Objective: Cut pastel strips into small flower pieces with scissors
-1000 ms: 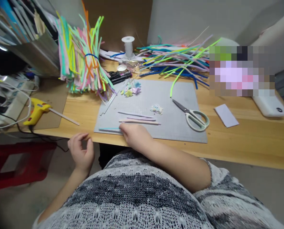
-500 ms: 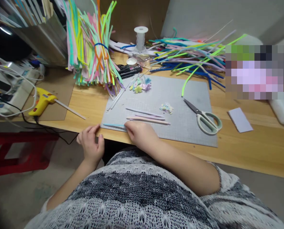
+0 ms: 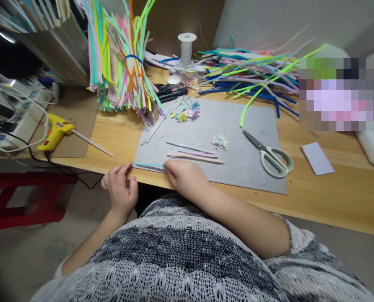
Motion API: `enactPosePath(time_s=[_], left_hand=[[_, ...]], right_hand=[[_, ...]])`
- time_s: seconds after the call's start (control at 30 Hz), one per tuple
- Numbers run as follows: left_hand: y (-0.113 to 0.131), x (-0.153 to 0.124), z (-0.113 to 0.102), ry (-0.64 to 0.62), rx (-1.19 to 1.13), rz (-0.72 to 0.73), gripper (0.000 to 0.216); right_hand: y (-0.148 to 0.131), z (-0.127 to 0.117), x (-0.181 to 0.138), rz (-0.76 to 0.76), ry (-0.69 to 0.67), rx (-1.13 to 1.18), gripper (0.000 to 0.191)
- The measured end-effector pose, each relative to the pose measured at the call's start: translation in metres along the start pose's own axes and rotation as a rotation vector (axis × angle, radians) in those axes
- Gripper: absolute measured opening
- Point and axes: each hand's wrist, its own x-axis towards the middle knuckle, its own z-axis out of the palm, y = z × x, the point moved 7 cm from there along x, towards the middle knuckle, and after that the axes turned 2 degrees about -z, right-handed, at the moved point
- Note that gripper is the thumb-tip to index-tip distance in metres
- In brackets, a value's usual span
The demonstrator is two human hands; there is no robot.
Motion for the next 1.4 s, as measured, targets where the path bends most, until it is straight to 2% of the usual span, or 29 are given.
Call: enactPosePath(time_s=[0.2, 0.37, 0.5, 0.63, 0.9, 1.13, 1.3, 1.4], left_hand=[[0.000, 0.000, 0.001, -0.012, 0.000, -0.004, 0.041], [0.004, -0.002, 0.005, -0.051, 0.057, 0.058, 0.043], [0.006, -0.002, 0.005, 0.000, 0.103, 0.090, 0.041], [0.006, -0.003, 0.005, 0.053, 0.090, 0.110, 0.041], [0.001, -0.004, 0.009, 0.041, -0.009, 0.067, 0.043], [0.000, -0.003, 0.012, 0.035, 0.015, 0.037, 0.043], [0.000, -0.003, 0.012, 0.040, 0.021, 0.036, 0.043], [0.000, -0.003, 0.012, 0.036, 0.034, 0.036, 0.043]], right_hand=[[-0.001, 0.000, 0.000, 0.003, -0.013, -0.021, 0.018], [-0.002, 0.001, 0.001, 0.009, -0.023, -0.039, 0.019], [0.001, 0.000, -0.001, 0.001, -0.021, -0.013, 0.020], [0.013, -0.007, -0.008, 0.010, -0.004, 0.050, 0.018], [0.038, -0.023, -0.023, 0.120, -0.008, 0.033, 0.009], [0.034, -0.022, -0.029, 0.073, -0.020, -0.023, 0.011], [0.028, -0.018, -0.028, 0.059, -0.071, -0.108, 0.019], [0.023, -0.017, -0.025, 0.071, -0.071, -0.157, 0.013]])
